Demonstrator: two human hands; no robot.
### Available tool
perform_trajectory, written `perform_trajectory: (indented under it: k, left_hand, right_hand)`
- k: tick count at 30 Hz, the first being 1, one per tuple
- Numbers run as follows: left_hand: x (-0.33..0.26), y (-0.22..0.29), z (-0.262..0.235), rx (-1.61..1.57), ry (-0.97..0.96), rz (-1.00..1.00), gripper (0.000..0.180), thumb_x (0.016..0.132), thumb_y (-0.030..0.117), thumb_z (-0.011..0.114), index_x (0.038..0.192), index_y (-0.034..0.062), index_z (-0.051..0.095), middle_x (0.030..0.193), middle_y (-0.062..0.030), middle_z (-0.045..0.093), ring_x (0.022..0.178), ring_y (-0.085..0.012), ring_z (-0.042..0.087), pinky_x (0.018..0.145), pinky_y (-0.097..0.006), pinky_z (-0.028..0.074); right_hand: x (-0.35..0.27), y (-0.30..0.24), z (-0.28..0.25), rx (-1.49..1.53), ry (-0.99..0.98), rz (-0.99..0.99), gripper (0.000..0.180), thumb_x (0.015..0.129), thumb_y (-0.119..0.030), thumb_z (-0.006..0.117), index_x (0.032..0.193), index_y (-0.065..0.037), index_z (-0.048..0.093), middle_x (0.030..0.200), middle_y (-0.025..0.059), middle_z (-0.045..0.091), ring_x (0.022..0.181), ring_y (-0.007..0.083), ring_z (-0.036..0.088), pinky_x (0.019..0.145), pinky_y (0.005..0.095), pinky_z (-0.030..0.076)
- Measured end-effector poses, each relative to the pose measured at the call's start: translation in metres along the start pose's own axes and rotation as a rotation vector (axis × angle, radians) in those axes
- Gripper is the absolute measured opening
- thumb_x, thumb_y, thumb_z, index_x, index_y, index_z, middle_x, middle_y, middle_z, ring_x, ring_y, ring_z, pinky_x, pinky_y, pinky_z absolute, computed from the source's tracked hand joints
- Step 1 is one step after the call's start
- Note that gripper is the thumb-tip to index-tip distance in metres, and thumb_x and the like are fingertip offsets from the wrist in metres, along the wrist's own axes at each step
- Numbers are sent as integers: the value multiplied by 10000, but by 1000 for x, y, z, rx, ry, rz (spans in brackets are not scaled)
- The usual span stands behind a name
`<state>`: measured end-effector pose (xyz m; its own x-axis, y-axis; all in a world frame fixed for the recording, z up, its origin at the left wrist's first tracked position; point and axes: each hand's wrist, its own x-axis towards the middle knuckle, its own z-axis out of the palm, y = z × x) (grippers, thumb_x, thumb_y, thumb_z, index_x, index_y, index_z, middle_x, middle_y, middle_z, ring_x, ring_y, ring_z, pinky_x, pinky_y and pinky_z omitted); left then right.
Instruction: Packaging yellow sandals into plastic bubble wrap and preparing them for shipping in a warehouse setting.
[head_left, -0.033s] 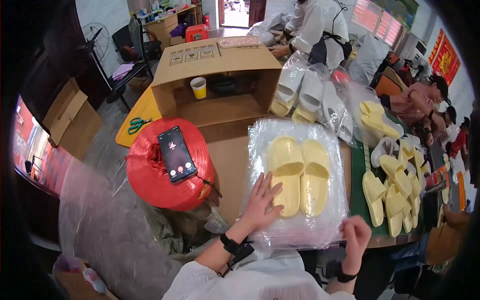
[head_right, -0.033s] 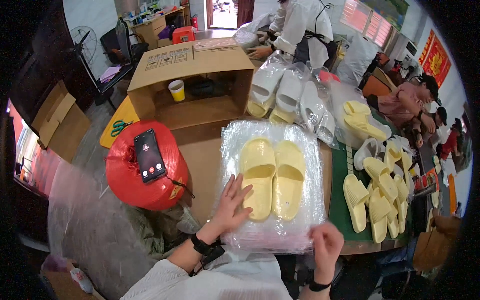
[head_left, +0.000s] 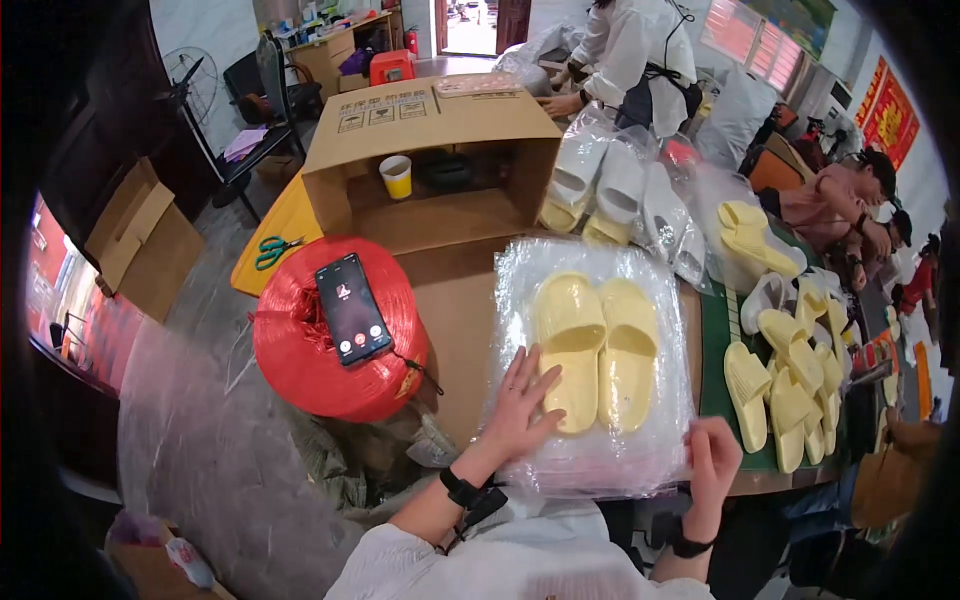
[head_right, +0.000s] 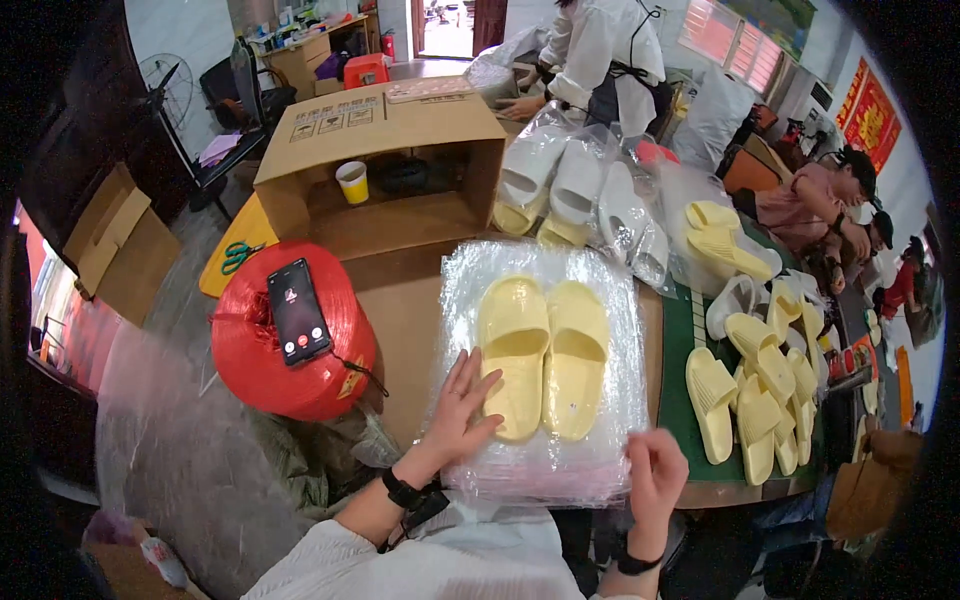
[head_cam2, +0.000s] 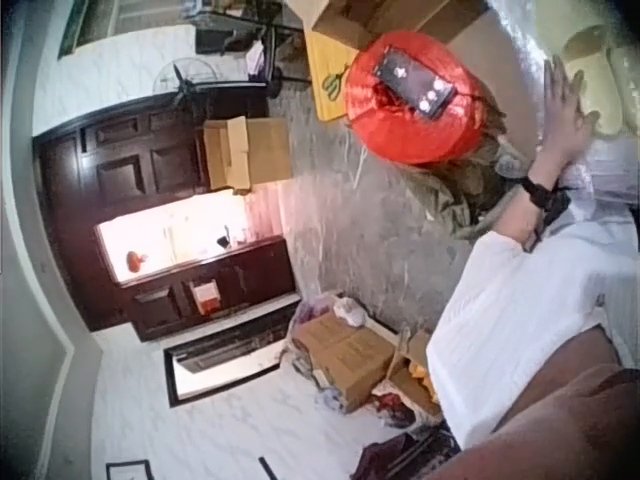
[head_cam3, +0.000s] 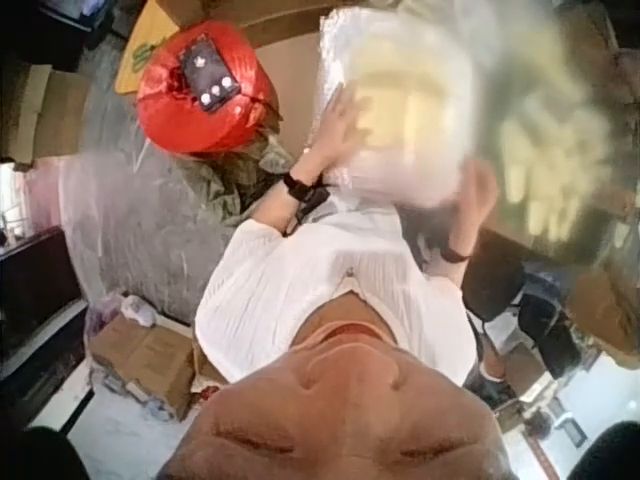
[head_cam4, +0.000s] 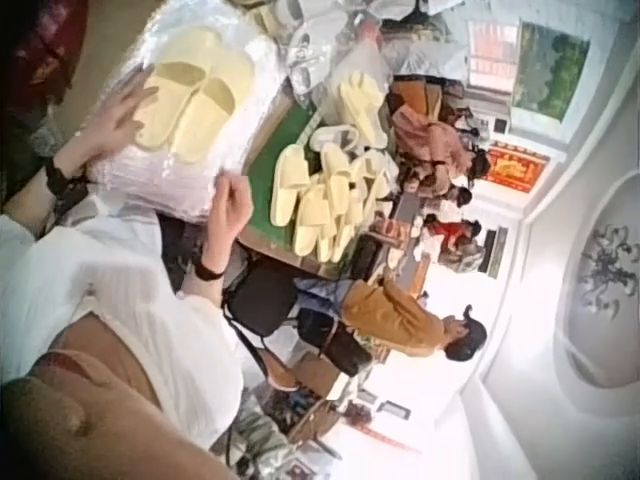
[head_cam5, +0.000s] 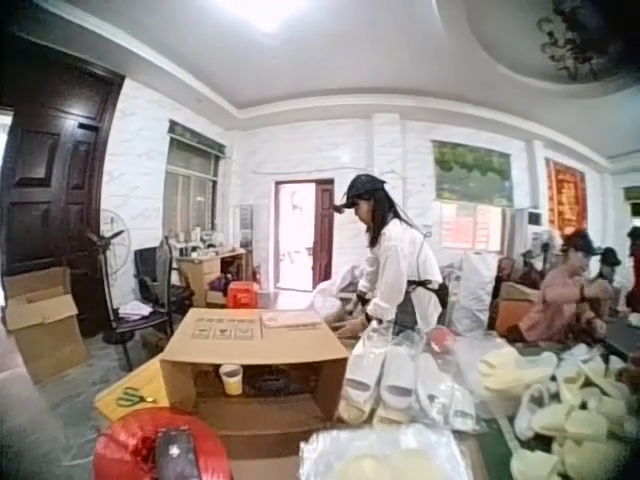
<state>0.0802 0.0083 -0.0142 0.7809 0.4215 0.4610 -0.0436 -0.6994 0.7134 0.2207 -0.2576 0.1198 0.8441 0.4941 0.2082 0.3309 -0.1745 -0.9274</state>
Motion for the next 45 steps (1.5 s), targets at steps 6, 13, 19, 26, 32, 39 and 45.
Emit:
perform_trajectory:
  k: [6, 13, 19, 26, 32, 39, 45]
  left_hand:
    - [-4, -3, 4, -213, 167, -179, 715, 822, 165, 767, 1473, 72, 485, 1627, -235, 277, 1484, -413, 311, 1184, -485, 314]
    - [-12, -12, 4, -407, 292, -301, 745, 789, 22, 780, 1461, 46, 460, 1237, -110, 544, 1076, -207, 568, 866, -326, 510]
    - [-2, 41, -38, -222, -83, -628, 996, 817, 235, 834, 1584, 87, 216, 800, -44, 538, 646, -129, 564, 630, -314, 493]
    - [-11, 42, -35, -374, -109, -620, 938, 875, 112, 726, 1613, 98, 147, 831, -61, 602, 673, -128, 590, 642, -313, 520]
    - [-5, 33, -45, -623, 86, -631, 850, 896, -77, 594, 1616, 128, 190, 870, -46, 644, 706, -105, 600, 645, -266, 529]
    - [-23, 37, -70, -278, 38, -338, 500, 876, -43, 614, 1363, 71, 606, 1341, -129, 588, 1072, -208, 613, 922, -354, 505]
    - [-36, 40, -89, 146, -192, 66, 633, 724, -118, 573, 1262, 193, 696, 1544, -46, 489, 1484, -345, 360, 1091, -445, 450]
  right_hand:
    - [22, 6, 57, -375, -260, -159, 381, 827, -134, 792, 1186, -67, 685, 1032, 108, 623, 918, 250, 614, 772, 350, 512]
    - [14, 29, 57, -469, -304, -262, 393, 792, -173, 810, 1153, -67, 697, 1022, 125, 597, 961, 321, 591, 826, 406, 501]
    - [9, 44, 17, -453, 14, -4, 451, 789, -183, 828, 1188, -48, 668, 987, 86, 587, 852, 218, 566, 698, 332, 468]
    - [6, 70, 3, -178, -34, 245, 550, 860, -88, 750, 1370, -15, 558, 822, 9, 590, 695, 102, 528, 650, 250, 448]
    - [11, 68, 6, 141, -86, 227, 511, 922, 33, 610, 1422, -44, 534, 810, -29, 593, 710, 48, 515, 653, 203, 429]
    - [1, 66, -11, 15, -161, 210, 410, 977, 7, 556, 1383, -42, 593, 904, 1, 624, 771, 57, 535, 683, 214, 451]
    - [-9, 66, -17, -336, -159, -127, 507, 866, 55, 623, 1354, -85, 621, 1158, 82, 630, 832, 117, 564, 695, 232, 465]
